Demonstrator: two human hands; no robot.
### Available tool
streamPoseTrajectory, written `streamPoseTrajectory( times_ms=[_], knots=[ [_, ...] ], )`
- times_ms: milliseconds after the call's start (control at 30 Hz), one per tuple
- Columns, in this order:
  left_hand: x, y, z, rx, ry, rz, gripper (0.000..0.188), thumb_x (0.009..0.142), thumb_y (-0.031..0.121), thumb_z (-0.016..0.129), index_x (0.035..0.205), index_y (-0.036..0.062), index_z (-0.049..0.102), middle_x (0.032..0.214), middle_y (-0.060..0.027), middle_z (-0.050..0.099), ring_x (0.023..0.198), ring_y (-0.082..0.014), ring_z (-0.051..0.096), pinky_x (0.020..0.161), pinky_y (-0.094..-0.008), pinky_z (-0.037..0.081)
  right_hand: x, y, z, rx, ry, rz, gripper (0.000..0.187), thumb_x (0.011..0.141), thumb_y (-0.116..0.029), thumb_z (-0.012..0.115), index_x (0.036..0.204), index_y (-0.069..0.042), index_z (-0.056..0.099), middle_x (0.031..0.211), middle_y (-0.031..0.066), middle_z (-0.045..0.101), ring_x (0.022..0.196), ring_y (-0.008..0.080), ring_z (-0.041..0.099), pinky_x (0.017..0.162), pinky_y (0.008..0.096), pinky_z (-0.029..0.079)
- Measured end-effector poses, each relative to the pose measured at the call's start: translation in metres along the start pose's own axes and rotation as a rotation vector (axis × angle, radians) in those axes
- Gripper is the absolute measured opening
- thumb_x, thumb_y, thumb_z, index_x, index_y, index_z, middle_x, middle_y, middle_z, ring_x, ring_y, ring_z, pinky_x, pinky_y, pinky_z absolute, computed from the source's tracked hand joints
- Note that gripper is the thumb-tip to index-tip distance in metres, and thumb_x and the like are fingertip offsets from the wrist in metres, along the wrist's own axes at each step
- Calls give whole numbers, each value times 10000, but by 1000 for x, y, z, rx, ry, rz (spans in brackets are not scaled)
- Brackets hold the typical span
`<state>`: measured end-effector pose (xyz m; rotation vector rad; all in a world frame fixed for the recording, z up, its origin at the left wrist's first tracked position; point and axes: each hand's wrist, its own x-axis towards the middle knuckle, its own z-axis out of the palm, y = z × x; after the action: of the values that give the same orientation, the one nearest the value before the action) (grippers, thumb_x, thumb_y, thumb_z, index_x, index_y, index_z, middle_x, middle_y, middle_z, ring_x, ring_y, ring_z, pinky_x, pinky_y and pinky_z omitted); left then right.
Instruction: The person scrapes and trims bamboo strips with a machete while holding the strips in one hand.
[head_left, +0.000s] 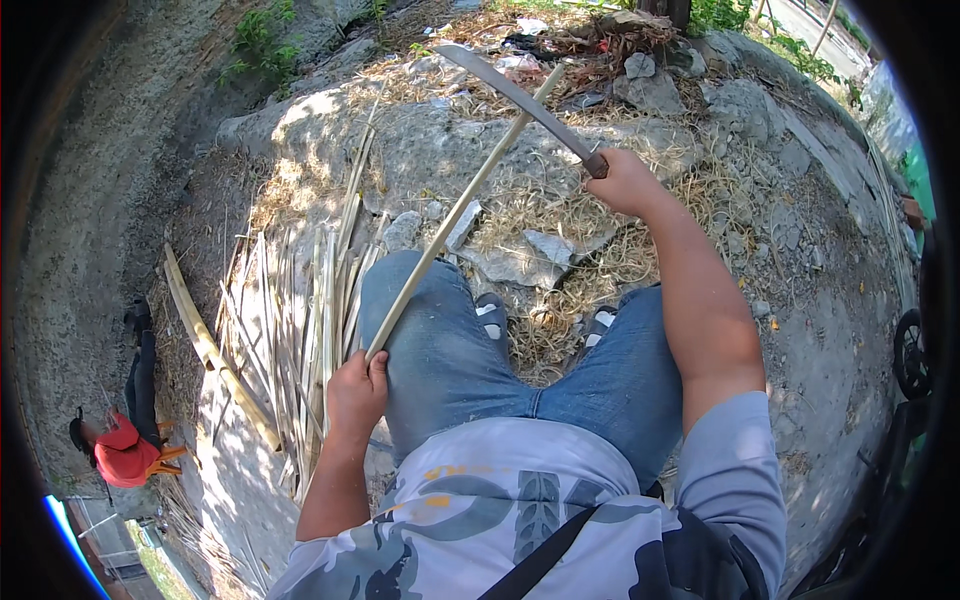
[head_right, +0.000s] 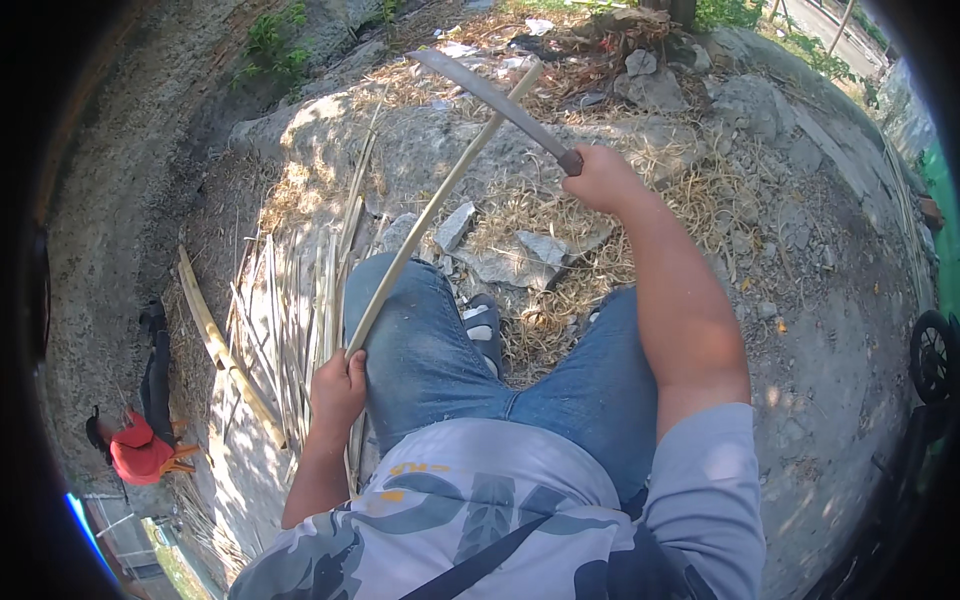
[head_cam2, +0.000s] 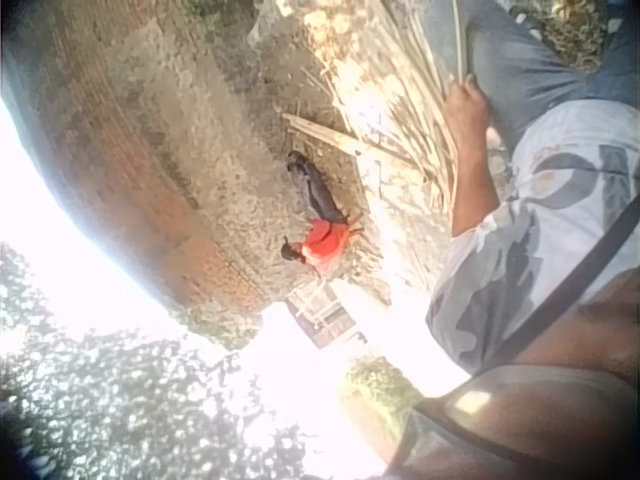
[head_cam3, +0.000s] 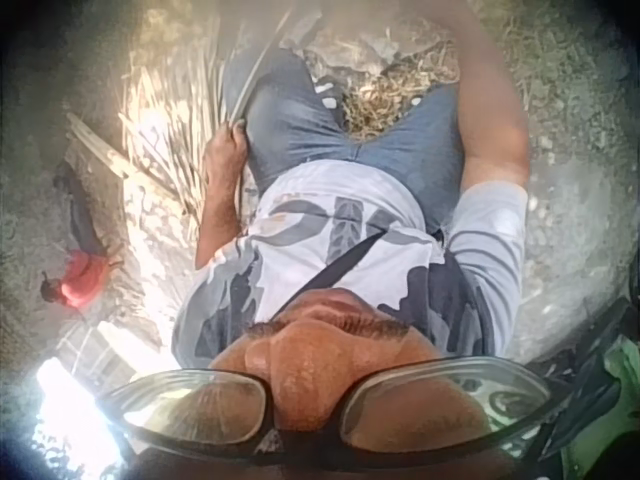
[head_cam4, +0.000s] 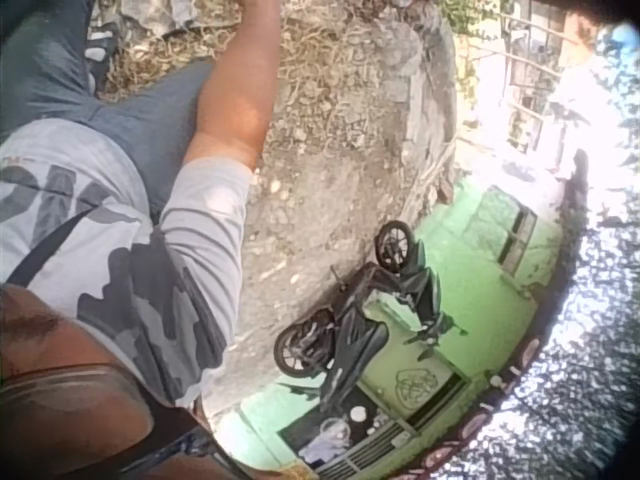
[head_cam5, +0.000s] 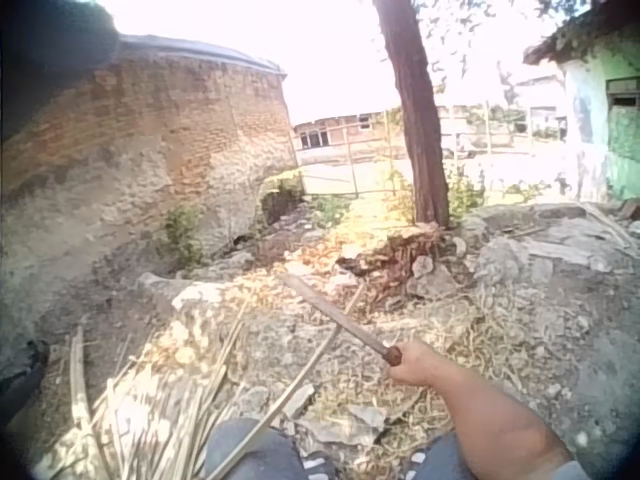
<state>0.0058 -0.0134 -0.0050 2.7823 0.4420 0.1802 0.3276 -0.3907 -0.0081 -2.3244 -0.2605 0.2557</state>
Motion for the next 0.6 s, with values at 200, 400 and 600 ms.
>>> streamPoseTrajectory(
  times_ms=[200, 400, 600],
  knots=[
    [0, 3, -5, 32, -10, 5, 409, 1016, 362, 624, 789, 25, 577, 671, -219, 625, 633, -457, 625, 576, -533, 476, -24, -47, 17, -338, -169, -254, 239, 785, -208, 723, 984, -77, 698, 869, 148, 713, 810, 318, 700, 741, 445, 543],
    [0, 9, -5, 98, -37, -44, 428, 1032, 394, 583, 806, 30, 581, 683, -223, 634, 658, -465, 637, 590, -543, 481, -31, -73, 29, -496, -296, -395, 194, 784, -196, 710, 945, -90, 692, 867, 156, 717, 838, 355, 702, 762, 470, 545],
    [4, 13, -5, 120, -22, -36, 414, 1031, 386, 583, 813, 34, 587, 695, -229, 640, 668, -468, 641, 598, -550, 486, -2, -7, 5, -112, -196, -44, 379, 764, -237, 738, 1088, -40, 714, 909, 172, 736, 877, 345, 714, 783, 446, 551]
  ],
)
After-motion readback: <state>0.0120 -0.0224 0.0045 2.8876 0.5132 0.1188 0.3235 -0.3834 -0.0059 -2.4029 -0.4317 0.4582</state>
